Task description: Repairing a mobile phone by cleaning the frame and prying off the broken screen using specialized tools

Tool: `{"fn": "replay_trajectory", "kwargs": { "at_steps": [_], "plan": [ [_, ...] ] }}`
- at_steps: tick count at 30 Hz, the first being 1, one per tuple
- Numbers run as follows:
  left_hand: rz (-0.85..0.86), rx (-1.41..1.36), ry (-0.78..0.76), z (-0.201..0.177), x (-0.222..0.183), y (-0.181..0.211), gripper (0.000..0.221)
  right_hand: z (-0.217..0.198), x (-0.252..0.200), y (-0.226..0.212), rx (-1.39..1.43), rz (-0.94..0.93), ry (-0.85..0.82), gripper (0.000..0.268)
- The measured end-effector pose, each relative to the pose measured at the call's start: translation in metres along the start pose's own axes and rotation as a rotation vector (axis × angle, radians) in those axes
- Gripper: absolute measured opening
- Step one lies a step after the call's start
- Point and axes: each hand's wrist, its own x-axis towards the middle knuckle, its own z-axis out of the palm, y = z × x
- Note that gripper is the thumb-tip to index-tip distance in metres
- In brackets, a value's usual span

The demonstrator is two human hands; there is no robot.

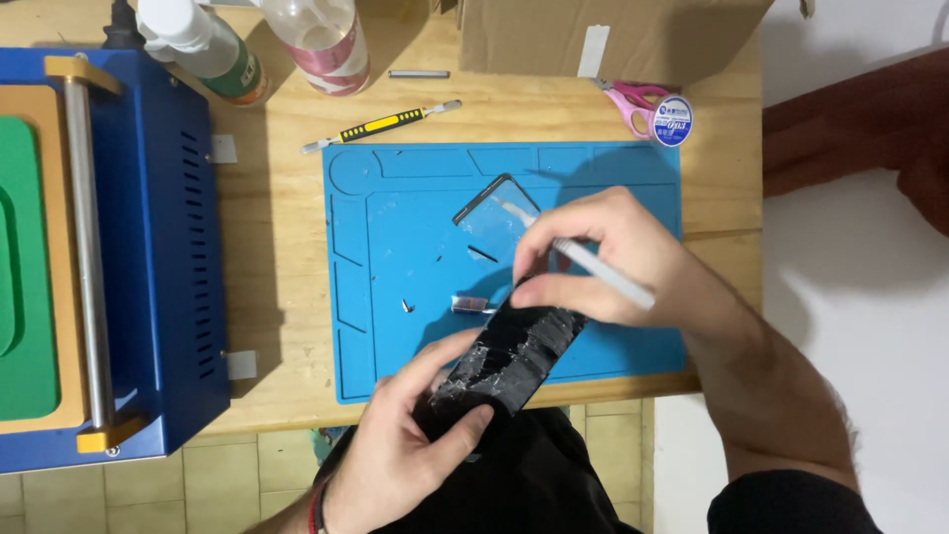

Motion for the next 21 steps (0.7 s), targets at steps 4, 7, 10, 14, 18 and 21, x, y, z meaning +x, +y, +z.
{"fn": "replay_trajectory", "kwargs": {
  "at_steps": [4, 7, 10, 14, 18, 21],
  "plan": [
    [-0.025, 0.065, -0.025, 0.000, 0.002, 0.001, 0.059, 0.005, -0.002, 0.004, -0.083, -0.052, 0.049, 0.026],
    [-0.033, 0.099, -0.047, 0.001, 0.003, 0.003, 0.060, 0.002, -0.003, 0.014, -0.068, -0.011, 0.104, 0.041],
    [-0.047, 0.086, -0.085, 0.002, 0.005, 0.009, 0.059, -0.009, -0.007, 0.017, -0.011, 0.000, 0.162, 0.054],
    [-0.019, 0.094, -0.099, 0.004, 0.007, 0.010, 0.057, -0.014, -0.010, 0.027, 0.165, -0.068, 0.034, 0.044],
    [-0.063, 0.026, -0.097, 0.010, 0.005, -0.004, 0.054, -0.017, -0.013, 0.028, 0.264, -0.087, -0.051, 0.064],
    [-0.235, -0.192, -0.090, 0.012, 0.004, -0.011, 0.061, -0.022, -0.016, 0.031, 0.332, -0.088, -0.078, 0.068]
  ]
}}
